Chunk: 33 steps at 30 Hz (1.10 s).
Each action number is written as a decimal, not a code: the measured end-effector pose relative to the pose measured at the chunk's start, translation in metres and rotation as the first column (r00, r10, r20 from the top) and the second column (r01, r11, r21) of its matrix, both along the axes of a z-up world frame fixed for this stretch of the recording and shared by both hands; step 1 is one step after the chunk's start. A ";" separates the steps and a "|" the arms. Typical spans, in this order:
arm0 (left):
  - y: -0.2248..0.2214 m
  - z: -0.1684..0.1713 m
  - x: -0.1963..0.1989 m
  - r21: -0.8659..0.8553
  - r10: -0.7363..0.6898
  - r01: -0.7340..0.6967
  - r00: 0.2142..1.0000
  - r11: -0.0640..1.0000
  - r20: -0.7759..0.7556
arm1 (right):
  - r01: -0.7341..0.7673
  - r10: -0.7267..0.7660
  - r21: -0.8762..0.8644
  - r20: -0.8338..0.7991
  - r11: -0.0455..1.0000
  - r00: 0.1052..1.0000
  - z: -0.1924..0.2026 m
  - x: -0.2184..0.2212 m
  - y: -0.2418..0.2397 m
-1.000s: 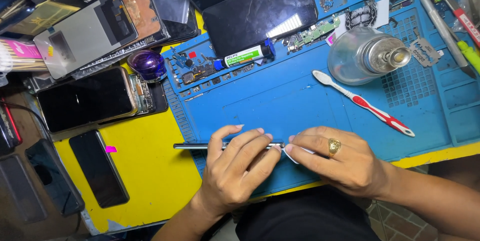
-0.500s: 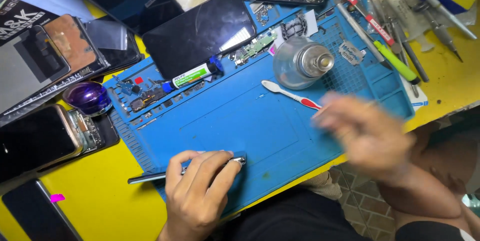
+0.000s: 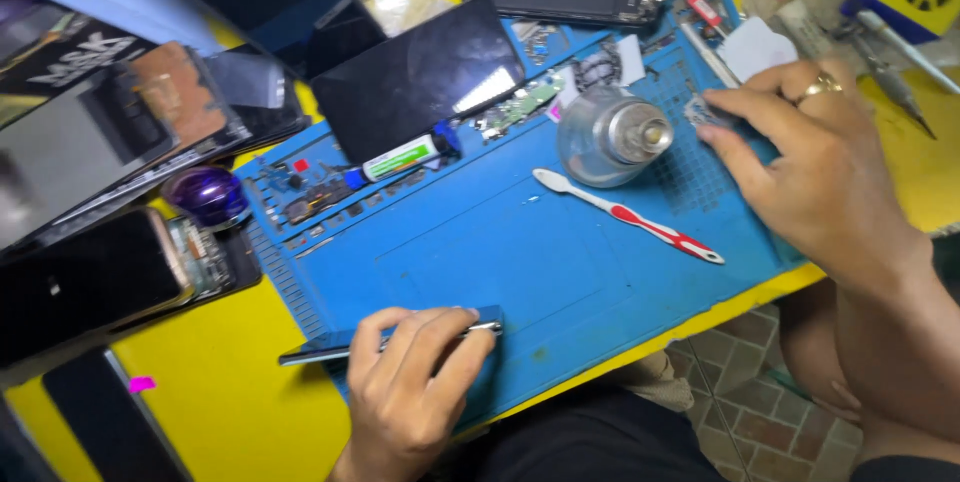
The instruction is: A person is disassembling a smartphone by prying the cover off using a thin plastic tool on a repair bench.
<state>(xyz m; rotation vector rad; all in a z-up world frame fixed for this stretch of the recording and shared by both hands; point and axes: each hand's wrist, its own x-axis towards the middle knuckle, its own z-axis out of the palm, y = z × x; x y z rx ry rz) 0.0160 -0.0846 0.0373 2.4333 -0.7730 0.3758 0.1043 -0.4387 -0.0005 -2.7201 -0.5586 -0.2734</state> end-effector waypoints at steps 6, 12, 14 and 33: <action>0.009 0.005 -0.004 0.007 -0.041 0.041 0.999 0.999 0.034 | 0.030 -0.009 0.241 -0.088 0.970 0.996 0.033 -0.013 0.042; 0.015 0.011 -0.007 -0.026 -0.012 0.016 0.992 1.000 0.124 | 0.008 0.141 0.567 -0.219 0.824 0.966 0.026 -0.010 0.049; 0.016 0.008 -0.011 -0.033 0.007 -0.003 0.989 0.999 0.147 | -0.077 0.220 0.516 -0.222 0.853 0.950 0.027 0.006 0.052; 0.013 0.002 -0.010 -0.001 -0.006 0.006 0.994 1.000 0.109 | 0.149 -0.163 -0.075 -0.256 0.986 0.953 0.013 0.002 -0.001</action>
